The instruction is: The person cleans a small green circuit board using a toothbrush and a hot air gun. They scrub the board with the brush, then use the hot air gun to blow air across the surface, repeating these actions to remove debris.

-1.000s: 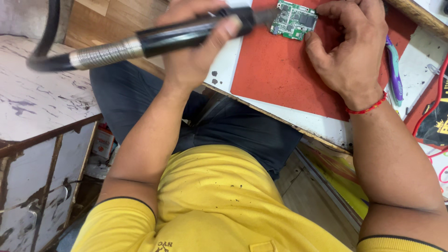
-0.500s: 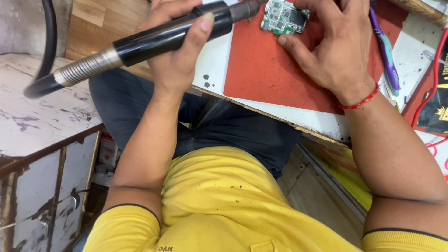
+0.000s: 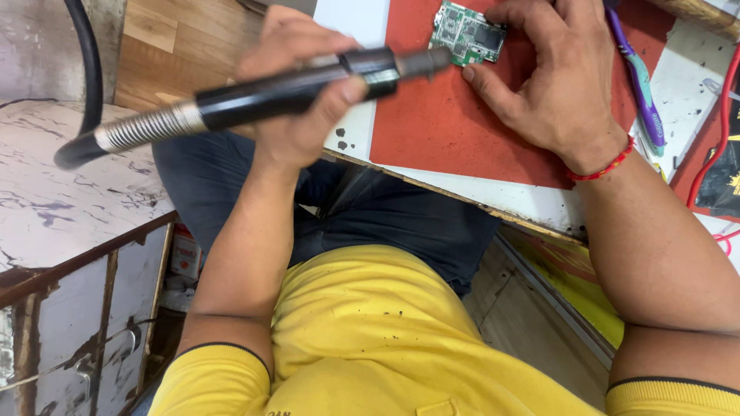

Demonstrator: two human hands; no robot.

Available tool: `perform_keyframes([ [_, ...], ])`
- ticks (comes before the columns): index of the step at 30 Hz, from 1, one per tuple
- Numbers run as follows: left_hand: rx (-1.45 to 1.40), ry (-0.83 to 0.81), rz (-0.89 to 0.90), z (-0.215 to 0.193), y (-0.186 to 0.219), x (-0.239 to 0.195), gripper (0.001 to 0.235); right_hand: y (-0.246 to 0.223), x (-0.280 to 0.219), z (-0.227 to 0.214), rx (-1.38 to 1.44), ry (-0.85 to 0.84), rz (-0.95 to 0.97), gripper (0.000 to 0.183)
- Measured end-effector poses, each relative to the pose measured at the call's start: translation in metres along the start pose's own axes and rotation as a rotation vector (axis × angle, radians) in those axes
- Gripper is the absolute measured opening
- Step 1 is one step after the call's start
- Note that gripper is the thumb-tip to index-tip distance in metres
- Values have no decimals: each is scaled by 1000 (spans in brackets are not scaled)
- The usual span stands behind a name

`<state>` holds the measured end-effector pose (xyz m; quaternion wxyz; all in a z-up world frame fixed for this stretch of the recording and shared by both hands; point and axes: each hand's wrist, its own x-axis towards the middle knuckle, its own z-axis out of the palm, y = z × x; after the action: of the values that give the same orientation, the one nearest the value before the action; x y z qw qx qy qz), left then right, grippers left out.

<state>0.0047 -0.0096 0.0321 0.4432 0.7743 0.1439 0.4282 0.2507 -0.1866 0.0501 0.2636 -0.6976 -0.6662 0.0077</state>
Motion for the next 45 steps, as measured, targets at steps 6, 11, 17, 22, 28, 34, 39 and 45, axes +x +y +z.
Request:
perform_keyframes([
  [6, -51, 41, -87, -1, 5, 1, 37, 6, -2, 0, -1, -19, -75, 37],
  [11, -16, -27, -36, -1, 1, -1, 35, 3, 3, -4, 50, -47, -79, 38],
  [17, -43, -73, -27, -2, -2, -2, 32, 1, 13, -11, 74, -120, -156, 46],
  [22, -2, -102, 48, -4, -4, -4, 33, 9, 5, -5, 175, -119, -52, 35],
  [28, -36, -64, -7, -3, 2, 2, 34, 6, 16, -6, 100, -68, -67, 30],
  [34, 1, -58, 34, 0, 0, 1, 36, 5, 12, -5, 89, -83, -80, 32],
  [39, 7, -41, 1, -4, 5, 1, 37, 5, 9, -3, 148, -68, -45, 33],
  [45, 10, -80, 47, -1, -2, 2, 34, 4, 11, -4, 114, -65, -50, 32],
])
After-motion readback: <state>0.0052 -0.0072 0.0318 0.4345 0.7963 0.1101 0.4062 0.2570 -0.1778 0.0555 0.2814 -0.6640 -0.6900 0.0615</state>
